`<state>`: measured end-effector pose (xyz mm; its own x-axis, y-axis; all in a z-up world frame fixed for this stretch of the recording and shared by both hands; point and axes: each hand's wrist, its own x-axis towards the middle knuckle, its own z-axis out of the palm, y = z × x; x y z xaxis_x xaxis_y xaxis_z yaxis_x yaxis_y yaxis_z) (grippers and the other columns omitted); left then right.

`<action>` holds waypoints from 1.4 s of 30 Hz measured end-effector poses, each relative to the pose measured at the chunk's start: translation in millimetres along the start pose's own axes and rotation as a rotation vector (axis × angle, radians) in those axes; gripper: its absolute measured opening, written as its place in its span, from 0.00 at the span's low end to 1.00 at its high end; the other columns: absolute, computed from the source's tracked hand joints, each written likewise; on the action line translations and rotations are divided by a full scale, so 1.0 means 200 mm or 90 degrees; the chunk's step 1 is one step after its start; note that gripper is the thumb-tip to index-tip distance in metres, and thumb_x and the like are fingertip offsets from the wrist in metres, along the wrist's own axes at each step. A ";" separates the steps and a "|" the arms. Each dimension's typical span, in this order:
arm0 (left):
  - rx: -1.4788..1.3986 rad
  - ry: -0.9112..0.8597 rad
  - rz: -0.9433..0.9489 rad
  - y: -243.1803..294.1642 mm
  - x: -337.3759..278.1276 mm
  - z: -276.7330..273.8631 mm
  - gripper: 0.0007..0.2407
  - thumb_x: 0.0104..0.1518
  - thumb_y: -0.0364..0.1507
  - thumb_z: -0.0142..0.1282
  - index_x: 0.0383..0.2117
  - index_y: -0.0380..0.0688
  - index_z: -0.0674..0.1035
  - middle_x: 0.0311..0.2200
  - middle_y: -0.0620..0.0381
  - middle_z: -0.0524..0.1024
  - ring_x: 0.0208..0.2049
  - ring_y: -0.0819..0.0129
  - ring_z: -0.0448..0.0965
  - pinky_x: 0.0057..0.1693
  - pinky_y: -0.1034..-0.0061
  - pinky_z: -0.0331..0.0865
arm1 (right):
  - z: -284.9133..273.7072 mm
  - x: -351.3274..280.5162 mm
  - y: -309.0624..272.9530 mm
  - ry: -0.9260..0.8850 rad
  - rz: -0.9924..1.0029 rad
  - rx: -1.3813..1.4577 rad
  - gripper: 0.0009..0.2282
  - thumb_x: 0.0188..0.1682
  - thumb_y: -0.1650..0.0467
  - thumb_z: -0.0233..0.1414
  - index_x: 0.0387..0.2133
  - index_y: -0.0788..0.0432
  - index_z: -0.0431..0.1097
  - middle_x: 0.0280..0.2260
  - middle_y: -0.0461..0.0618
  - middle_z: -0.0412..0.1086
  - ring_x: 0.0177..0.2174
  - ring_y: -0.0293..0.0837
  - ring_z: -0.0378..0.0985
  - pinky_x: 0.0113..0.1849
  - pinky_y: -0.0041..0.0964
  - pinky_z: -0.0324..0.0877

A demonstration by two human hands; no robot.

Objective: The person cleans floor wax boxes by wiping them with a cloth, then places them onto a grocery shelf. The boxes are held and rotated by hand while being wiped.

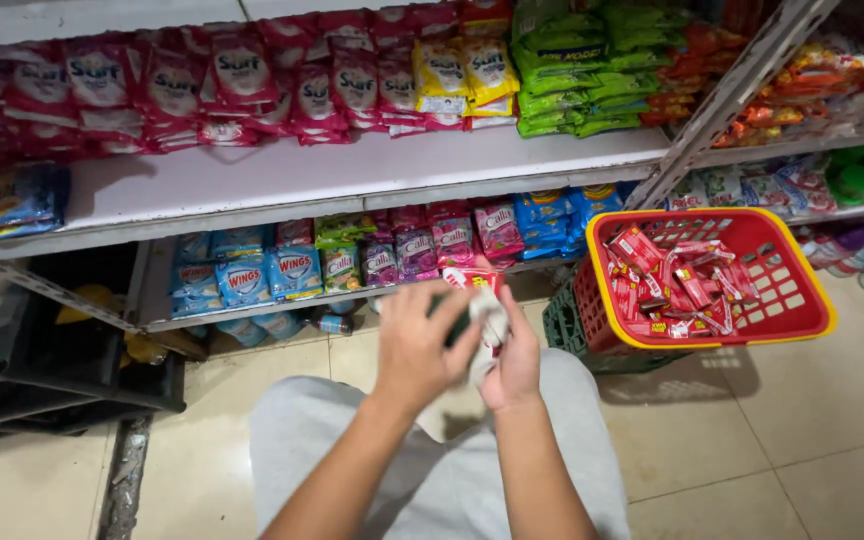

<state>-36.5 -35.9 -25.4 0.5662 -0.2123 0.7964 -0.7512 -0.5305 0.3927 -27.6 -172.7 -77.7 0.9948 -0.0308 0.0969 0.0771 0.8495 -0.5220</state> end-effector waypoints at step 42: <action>0.020 0.069 0.033 0.08 0.15 -0.10 0.20 0.47 0.42 0.72 0.45 0.53 0.82 0.45 0.56 0.73 0.44 0.56 0.74 0.50 0.61 0.64 | 0.19 -0.02 -0.09 -0.034 0.019 -0.035 0.24 0.60 0.63 0.36 0.69 0.56 0.52 0.57 0.50 0.67 0.56 0.46 0.70 0.58 0.43 0.64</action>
<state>-37.4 -34.7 13.3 0.4861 -0.1505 0.8609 -0.7664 -0.5467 0.3372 -34.6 -169.0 -36.6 0.9919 0.0231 0.1246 0.0526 0.8195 -0.5706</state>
